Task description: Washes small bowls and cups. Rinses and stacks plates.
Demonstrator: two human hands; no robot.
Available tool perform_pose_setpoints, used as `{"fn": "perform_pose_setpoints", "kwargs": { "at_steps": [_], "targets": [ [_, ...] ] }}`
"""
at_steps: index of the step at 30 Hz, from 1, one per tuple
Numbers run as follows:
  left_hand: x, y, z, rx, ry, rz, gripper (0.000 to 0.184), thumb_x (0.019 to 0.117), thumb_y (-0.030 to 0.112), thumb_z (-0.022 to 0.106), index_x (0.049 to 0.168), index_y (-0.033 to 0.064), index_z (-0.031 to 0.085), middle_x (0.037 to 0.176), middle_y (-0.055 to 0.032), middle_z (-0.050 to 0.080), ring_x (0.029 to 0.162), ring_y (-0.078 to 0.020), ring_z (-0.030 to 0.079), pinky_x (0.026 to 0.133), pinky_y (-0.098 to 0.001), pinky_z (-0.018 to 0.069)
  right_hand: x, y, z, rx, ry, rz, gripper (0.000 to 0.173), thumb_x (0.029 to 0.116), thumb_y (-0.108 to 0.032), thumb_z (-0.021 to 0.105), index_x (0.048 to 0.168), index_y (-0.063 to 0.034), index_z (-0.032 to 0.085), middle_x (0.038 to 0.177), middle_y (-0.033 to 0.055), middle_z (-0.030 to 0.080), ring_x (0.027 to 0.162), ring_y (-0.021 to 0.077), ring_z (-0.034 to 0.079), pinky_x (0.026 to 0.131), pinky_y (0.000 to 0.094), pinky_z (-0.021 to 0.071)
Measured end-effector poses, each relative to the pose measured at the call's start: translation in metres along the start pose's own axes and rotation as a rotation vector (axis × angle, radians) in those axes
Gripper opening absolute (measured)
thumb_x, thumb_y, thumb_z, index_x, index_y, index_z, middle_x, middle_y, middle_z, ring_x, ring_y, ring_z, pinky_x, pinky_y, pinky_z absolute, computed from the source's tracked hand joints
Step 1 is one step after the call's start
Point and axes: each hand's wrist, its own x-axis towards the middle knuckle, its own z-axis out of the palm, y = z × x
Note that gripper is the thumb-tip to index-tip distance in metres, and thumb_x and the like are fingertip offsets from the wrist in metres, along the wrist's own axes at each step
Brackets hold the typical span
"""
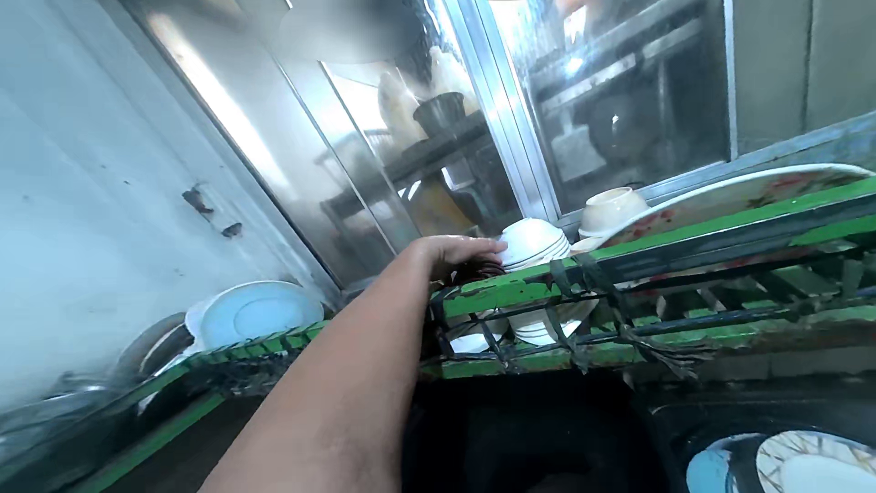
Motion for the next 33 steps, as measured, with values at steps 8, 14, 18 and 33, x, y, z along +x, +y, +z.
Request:
{"fn": "perform_pose_setpoints", "kwargs": {
  "at_steps": [8, 14, 18, 33],
  "targets": [
    [-0.005, 0.007, 0.009, -0.188, 0.122, 0.081, 0.074, 0.1083, 0.059, 0.019, 0.128, 0.003, 0.063, 0.116, -0.0122, 0.069, 0.097, -0.0195, 0.066, 0.087, -0.0411, 0.0519, -0.001, 0.009, 0.001, -0.073, 0.109, 0.091, 0.041, 0.1069, -0.04, 0.049, 0.131, -0.0144, 0.069, 0.126, 0.0141, 0.07, 0.118, 0.0325, 0.066, 0.103, 0.0566, 0.0494],
    [0.004, 0.001, 0.004, -0.136, 0.29, 0.15, 0.08, 0.1078, 0.06, 0.012, 0.138, -0.0003, 0.055, 0.128, -0.0188, 0.065, 0.111, -0.028, 0.065, 0.094, -0.0483, 0.0489, -0.009, 0.011, -0.002, -0.157, 0.448, 0.053, 0.04, 0.1087, -0.033, 0.045, 0.127, -0.0096, 0.071, 0.127, 0.0124, 0.07, 0.122, 0.027, 0.065, 0.109, 0.0477, 0.0475],
    [-0.004, -0.002, -0.002, 0.033, 0.58, 0.387, 0.071, 0.1122, 0.047, 0.015, 0.133, -0.005, 0.059, 0.132, -0.0271, 0.061, 0.125, -0.0396, 0.059, 0.107, -0.0582, 0.0419, -0.021, 0.013, 0.008, -0.049, 0.902, 0.002, 0.035, 0.1069, -0.025, 0.049, 0.125, -0.005, 0.072, 0.12, 0.0126, 0.072, 0.112, 0.0231, 0.07, 0.102, 0.042, 0.0541],
    [-0.173, -0.081, 0.177, 0.156, 0.801, 1.08, 0.046, 0.106, 0.031, 0.042, 0.136, 0.0021, 0.062, 0.153, -0.0169, 0.05, 0.151, -0.032, 0.034, 0.125, -0.0505, 0.0265, -0.105, -0.003, 0.044, -0.233, 0.612, 0.366, 0.038, 0.1067, -0.031, 0.047, 0.136, -0.018, 0.067, 0.138, 0.0062, 0.065, 0.141, 0.0236, 0.05, 0.126, 0.058, 0.013]
  ]
}}
